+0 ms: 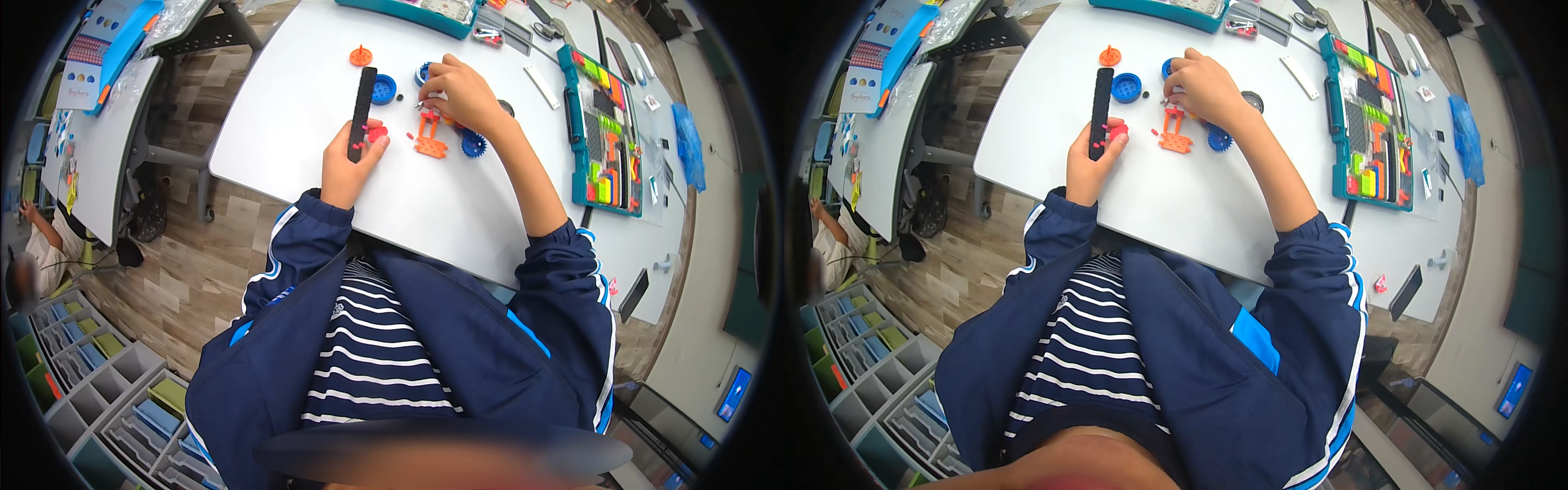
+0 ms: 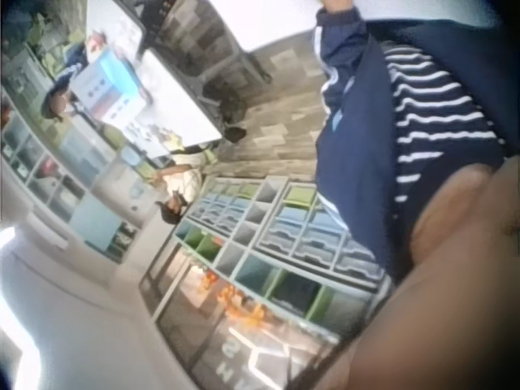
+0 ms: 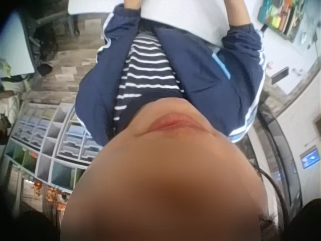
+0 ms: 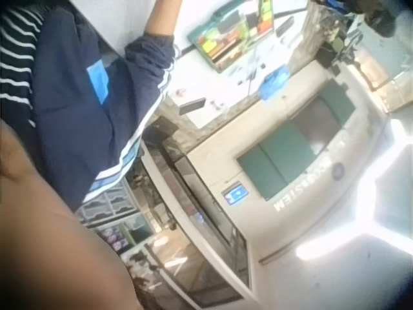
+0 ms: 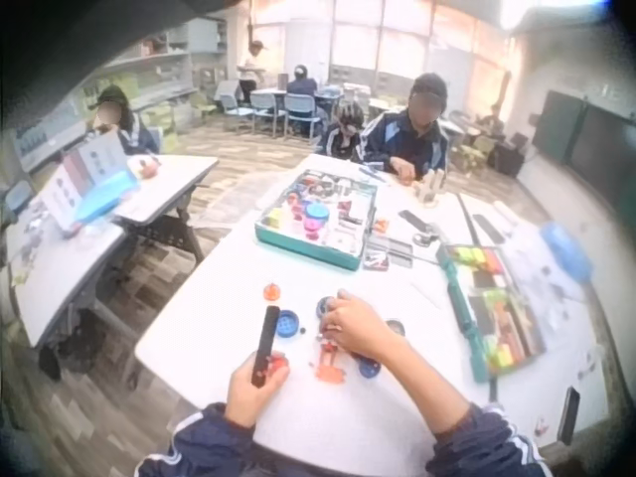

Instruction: The person assembles small plastic toy parts at a table, picking up pieces from a kit and connecting them by hand. They handle gears, connectors, and beams, occasionally placing parts back into the kit or on the table.

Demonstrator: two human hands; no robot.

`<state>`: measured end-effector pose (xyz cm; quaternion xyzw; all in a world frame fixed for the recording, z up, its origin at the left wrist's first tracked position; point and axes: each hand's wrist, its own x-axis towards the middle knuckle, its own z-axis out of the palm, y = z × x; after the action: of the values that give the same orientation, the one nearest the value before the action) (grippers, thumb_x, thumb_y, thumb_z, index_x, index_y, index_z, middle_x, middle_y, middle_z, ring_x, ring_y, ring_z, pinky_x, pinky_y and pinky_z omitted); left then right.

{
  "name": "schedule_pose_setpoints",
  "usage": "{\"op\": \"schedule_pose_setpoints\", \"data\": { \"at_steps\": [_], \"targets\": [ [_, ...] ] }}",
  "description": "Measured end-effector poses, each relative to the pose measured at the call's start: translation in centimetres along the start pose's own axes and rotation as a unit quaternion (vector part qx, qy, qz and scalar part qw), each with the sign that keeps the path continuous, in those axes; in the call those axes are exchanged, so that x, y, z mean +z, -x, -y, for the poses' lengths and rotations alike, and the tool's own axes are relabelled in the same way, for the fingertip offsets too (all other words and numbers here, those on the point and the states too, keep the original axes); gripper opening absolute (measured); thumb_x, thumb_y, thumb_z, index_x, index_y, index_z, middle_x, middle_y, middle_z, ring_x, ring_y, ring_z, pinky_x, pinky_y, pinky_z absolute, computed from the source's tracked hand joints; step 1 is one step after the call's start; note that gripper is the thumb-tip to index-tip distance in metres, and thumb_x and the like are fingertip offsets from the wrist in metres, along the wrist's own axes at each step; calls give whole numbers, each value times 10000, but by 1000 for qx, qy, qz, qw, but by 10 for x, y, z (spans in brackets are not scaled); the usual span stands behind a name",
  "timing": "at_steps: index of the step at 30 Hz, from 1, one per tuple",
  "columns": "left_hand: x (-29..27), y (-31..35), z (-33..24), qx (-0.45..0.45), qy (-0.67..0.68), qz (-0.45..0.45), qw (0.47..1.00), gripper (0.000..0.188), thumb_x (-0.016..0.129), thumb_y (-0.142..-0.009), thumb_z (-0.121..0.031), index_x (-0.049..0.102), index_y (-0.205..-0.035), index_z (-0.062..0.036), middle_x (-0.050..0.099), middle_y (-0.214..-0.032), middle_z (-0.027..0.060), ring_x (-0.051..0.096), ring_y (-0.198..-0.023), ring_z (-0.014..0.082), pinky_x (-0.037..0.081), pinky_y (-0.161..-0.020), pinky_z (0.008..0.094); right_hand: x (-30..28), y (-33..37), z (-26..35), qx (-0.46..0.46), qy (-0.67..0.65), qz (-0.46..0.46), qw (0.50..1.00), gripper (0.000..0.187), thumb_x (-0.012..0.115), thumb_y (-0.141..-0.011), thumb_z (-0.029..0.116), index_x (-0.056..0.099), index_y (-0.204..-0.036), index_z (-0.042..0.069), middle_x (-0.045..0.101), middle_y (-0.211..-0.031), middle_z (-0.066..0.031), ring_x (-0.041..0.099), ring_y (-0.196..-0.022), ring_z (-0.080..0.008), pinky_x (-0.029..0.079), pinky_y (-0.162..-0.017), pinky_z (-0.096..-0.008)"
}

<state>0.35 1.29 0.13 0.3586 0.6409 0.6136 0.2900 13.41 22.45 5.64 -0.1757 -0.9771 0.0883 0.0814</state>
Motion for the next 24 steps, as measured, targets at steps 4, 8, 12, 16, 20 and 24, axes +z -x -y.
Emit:
{"op": "schedule_pose_setpoints", "data": {
  "at_steps": [4, 8, 12, 16, 20, 24],
  "targets": [
    [1, 0, -2, -5, 7, 18, 1000, 255, 786, -900, -149, 690, -1107, -34, 664, -871, -41, 465, -673, 12, 394, -606, 191, 4, 5, 0, -5, -9, -8, 1000, 131, 794, -798, 153, 785, -922, 111, 634, -897, -16, 551, -960, -214, 512, -844, -355],
    [-1, 1, -2, -8, -7, 27, 1000, 245, 781, -903, -147, 693, -1101, -33, 683, -895, -30, 480, -691, 13, 405, -618, 196, 16, 6, -6, -23, -40, -62, 997, 131, 769, -839, 125, 741, -960, 80, 627, -945, -49, 552, -965, -232, 500, -858, -356],
    [0, -1, 0, 7, -14, 21, 1000, 229, 765, -918, -150, 694, -1101, -31, 701, -911, -13, 508, -711, 26, 428, -646, 204, -3, -3, -70, -38, -107, -237, 965, 113, 751, -863, 60, 721, -972, 60, 625, -875, -73, 578, -822, -233, 481, -840, -357],
    [2, -2, -2, -14, 1, 26, 1000, 199, 725, -956, -156, 692, -1095, -19, 719, -920, 17, 585, -762, 53, 471, -701, 215, -15, -20, -155, 97, 52, -250, 962, 130, 759, -854, 172, 754, -942, 77, 666, -902, -102, 591, -905, -297, 487, -829, -421],
    [1, 0, -8, -55, 51, 30, 997, 185, 689, -986, -161, 688, -1085, -5, 726, -924, 39, 637, -825, 71, 495, -738, 228, -1, -37, -195, 130, 96, -198, 967, 128, 750, -861, 150, 758, -962, 72, 667, -901, -104, 595, -922, -303, 482, -852, -412],
    [0, 0, -11, -49, 30, 39, 998, 189, 692, -983, -171, 686, -1071, -4, 704, -892, 25, 615, -805, 60, 482, -719, 221, 9, -41, -202, 136, 70, -175, 973, 124, 740, -842, 150, 769, -953, 103, 697, -959, -99, 612, -994, -301, 510, -884, -427]
  ]
}}
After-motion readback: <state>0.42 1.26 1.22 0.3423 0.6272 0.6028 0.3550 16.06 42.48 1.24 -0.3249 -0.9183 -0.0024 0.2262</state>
